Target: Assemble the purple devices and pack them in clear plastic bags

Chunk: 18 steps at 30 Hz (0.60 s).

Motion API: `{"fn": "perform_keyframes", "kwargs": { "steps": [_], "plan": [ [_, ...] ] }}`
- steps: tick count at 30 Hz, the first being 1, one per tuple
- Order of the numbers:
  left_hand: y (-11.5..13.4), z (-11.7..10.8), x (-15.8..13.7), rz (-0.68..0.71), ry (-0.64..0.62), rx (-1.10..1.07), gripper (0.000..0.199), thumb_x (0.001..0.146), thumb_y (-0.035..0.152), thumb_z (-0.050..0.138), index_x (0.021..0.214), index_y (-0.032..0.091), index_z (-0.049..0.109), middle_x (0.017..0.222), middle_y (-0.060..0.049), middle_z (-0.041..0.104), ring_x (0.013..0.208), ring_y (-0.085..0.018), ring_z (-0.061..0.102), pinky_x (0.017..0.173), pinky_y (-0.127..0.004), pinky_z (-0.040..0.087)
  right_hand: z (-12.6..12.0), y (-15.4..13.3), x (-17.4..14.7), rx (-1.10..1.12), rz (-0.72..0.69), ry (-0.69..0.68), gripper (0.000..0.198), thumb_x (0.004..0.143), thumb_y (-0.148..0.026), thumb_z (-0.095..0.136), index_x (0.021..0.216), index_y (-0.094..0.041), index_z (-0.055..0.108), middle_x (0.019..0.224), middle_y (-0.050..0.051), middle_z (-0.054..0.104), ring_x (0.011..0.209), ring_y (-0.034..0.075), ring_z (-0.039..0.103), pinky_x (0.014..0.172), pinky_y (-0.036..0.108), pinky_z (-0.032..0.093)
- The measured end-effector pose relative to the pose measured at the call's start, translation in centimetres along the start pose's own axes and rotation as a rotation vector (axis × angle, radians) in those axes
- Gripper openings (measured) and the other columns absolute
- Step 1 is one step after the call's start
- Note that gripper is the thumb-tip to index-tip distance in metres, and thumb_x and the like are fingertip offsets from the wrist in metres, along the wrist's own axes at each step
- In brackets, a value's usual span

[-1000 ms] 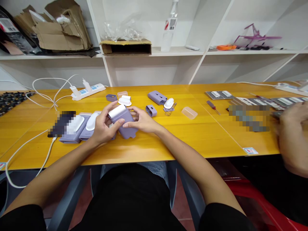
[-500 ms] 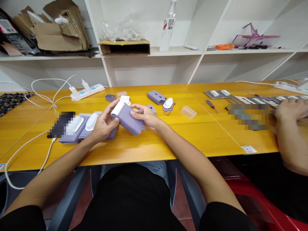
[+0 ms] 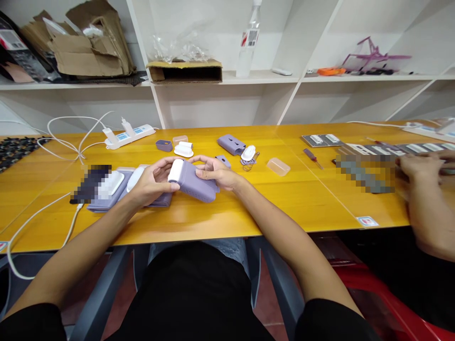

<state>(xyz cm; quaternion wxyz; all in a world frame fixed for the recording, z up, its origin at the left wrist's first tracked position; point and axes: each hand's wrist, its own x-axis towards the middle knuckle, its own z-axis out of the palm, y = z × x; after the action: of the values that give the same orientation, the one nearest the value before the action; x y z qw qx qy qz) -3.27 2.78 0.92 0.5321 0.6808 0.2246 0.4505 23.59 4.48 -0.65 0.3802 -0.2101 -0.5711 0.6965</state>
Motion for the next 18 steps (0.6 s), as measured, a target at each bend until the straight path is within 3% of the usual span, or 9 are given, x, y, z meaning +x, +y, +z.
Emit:
{"fn": "perform_keyframes", "kwargs": {
  "steps": [18],
  "plan": [
    [0.5,0.43,-0.27,-0.088,0.058,-0.057,0.084,0.058,0.031,0.117,0.132,0.019,0.08,0.139,-0.018,0.085,0.134,-0.037,0.081,0.102,-0.04,0.069,0.22,0.21,0.16,0.053,0.015,-0.025,0.074,0.078,-0.047,0.111,0.132,-0.023,0.066,0.106,0.004,0.09,0.082,0.019,0.086,0.073,0.024,0.067]
  ]
}}
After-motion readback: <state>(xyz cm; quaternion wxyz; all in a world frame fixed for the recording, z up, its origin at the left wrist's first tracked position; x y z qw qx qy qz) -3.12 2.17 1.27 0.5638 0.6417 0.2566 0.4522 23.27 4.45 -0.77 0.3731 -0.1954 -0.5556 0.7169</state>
